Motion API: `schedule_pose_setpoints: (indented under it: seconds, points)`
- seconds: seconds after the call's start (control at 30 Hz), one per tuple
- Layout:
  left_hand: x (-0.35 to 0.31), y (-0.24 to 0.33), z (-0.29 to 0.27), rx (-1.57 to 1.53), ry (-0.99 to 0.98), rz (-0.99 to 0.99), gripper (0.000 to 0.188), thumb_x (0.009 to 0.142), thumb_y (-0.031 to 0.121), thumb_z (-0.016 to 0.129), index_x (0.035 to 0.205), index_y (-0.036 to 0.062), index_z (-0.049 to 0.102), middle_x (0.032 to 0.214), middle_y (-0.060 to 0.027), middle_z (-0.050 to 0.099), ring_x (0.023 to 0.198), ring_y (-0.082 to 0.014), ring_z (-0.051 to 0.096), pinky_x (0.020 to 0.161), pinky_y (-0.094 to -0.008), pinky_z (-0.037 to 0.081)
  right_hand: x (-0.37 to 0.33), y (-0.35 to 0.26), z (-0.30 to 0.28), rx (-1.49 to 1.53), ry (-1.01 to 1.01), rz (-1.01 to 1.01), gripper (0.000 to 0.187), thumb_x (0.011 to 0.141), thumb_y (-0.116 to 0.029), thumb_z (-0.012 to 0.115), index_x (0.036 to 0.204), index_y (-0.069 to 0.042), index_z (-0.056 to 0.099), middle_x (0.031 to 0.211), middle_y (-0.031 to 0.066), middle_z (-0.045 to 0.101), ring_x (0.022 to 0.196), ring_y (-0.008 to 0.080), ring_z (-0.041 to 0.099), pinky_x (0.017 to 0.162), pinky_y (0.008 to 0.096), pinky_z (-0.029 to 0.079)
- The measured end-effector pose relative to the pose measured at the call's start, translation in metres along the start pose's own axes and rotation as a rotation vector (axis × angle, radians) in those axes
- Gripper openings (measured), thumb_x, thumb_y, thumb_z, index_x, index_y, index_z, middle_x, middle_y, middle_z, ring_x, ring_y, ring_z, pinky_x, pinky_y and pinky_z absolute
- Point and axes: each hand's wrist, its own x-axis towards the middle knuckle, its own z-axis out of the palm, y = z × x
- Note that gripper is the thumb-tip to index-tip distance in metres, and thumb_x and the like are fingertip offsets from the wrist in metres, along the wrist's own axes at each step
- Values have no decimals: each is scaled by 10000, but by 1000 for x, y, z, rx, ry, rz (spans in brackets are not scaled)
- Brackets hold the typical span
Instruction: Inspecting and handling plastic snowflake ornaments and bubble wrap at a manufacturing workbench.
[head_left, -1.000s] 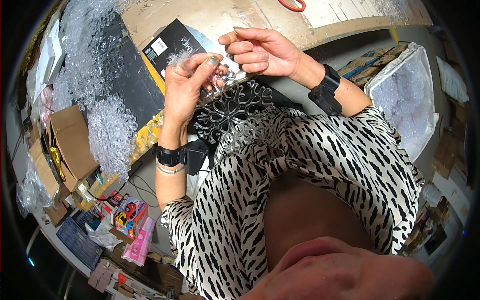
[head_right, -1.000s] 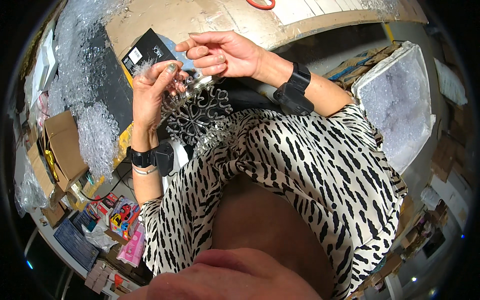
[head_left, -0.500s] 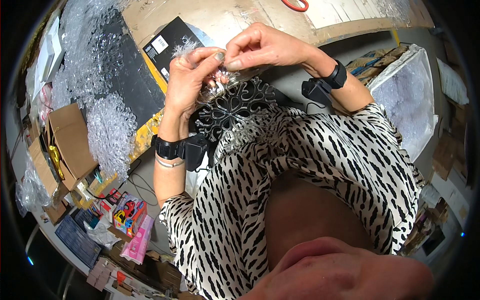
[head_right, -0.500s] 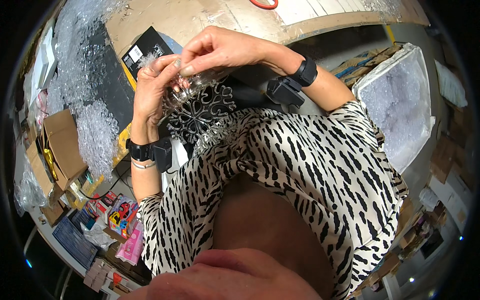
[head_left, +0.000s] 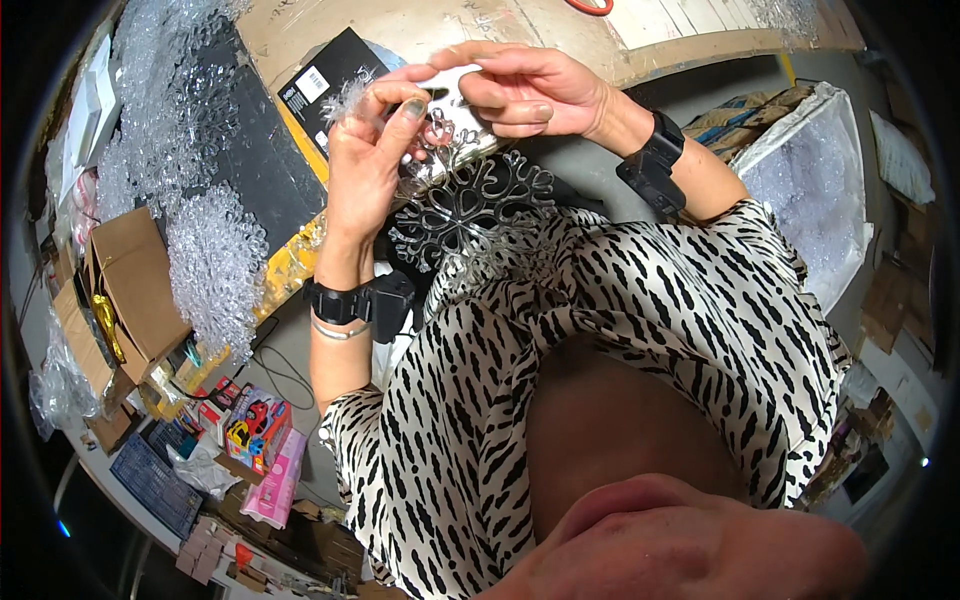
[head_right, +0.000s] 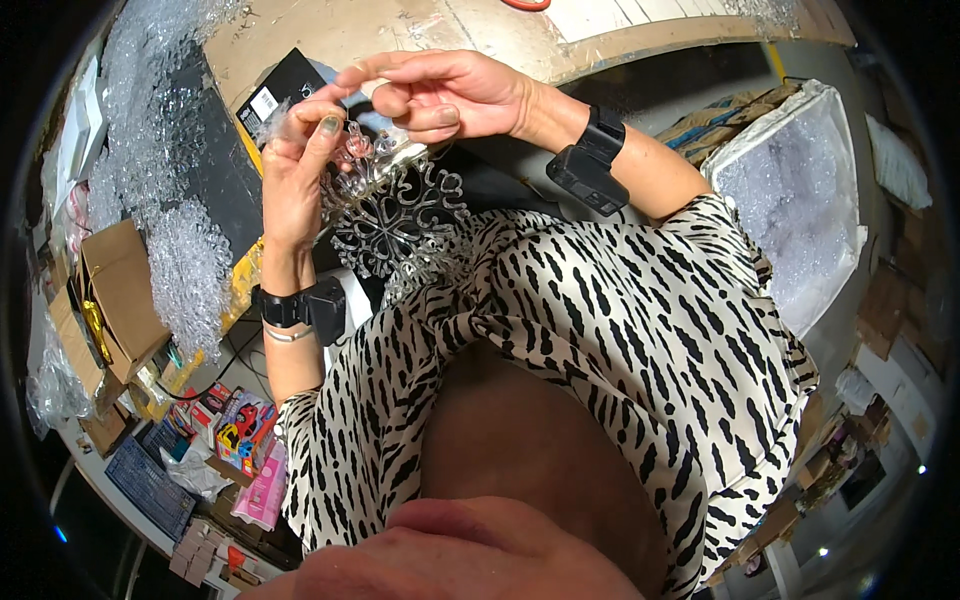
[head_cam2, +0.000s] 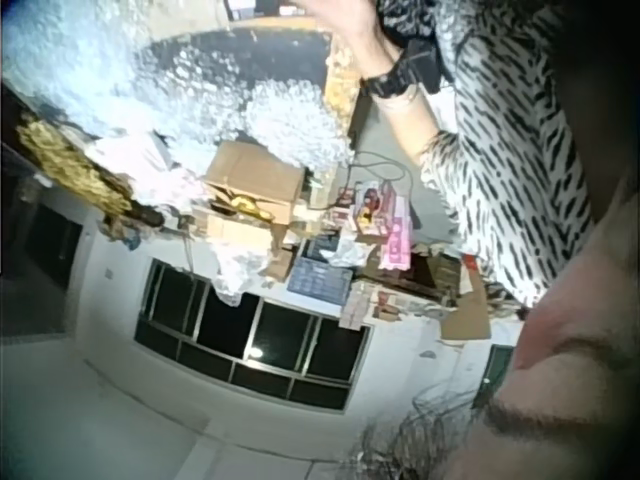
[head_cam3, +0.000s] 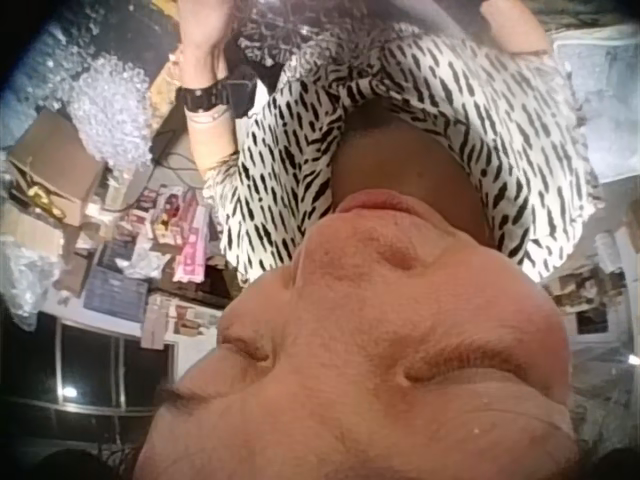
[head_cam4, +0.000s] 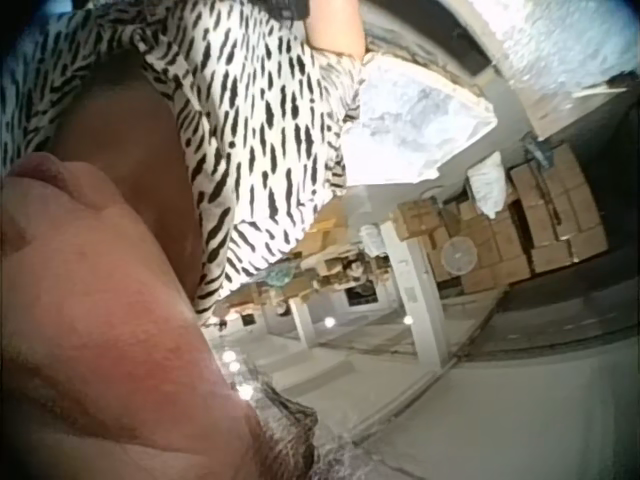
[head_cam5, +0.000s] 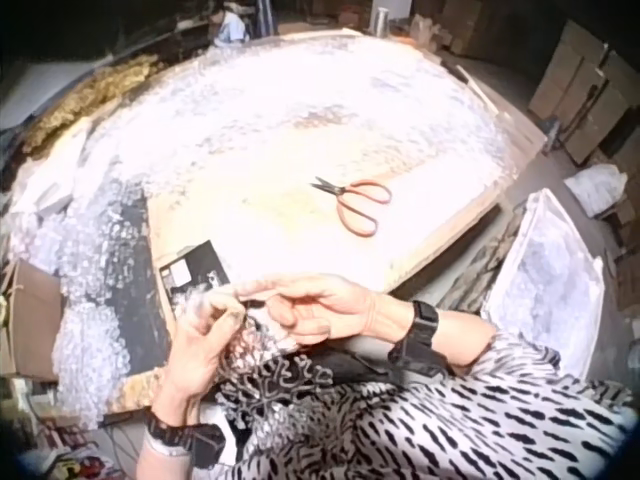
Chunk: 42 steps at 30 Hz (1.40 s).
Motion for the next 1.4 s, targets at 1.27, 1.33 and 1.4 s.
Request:
schedule_pose_setpoints:
  seconds: [1.27, 1.33, 1.4]
  points:
    - [-126, 106, -201, 562, 555, 155, 366, 866, 82, 549, 1228, 45, 514, 866, -24, 597, 658, -58, 536, 567, -187, 453, 0, -30, -13, -597, 421, -195, 272, 926, -232, 507, 1023, 13, 574, 774, 3, 531, 632, 71, 492, 557, 193, 401]
    - [-139, 99, -238, 564, 622, 72, 380, 865, 104, 569, 1236, 48, 511, 893, -17, 606, 657, -47, 516, 571, -184, 425, 1, -29, -12, -555, 393, -127, 246, 913, -233, 530, 973, -3, 591, 766, -9, 541, 611, 64, 494, 550, 190, 399]
    - [-142, 85, -260, 595, 635, 4, 391, 859, 123, 590, 1234, 45, 510, 903, -15, 609, 627, -48, 512, 585, -200, 424, 6, -26, -5, -552, 389, -92, 228, 914, -224, 529, 959, -10, 590, 758, -10, 540, 606, 57, 495, 545, 184, 401]
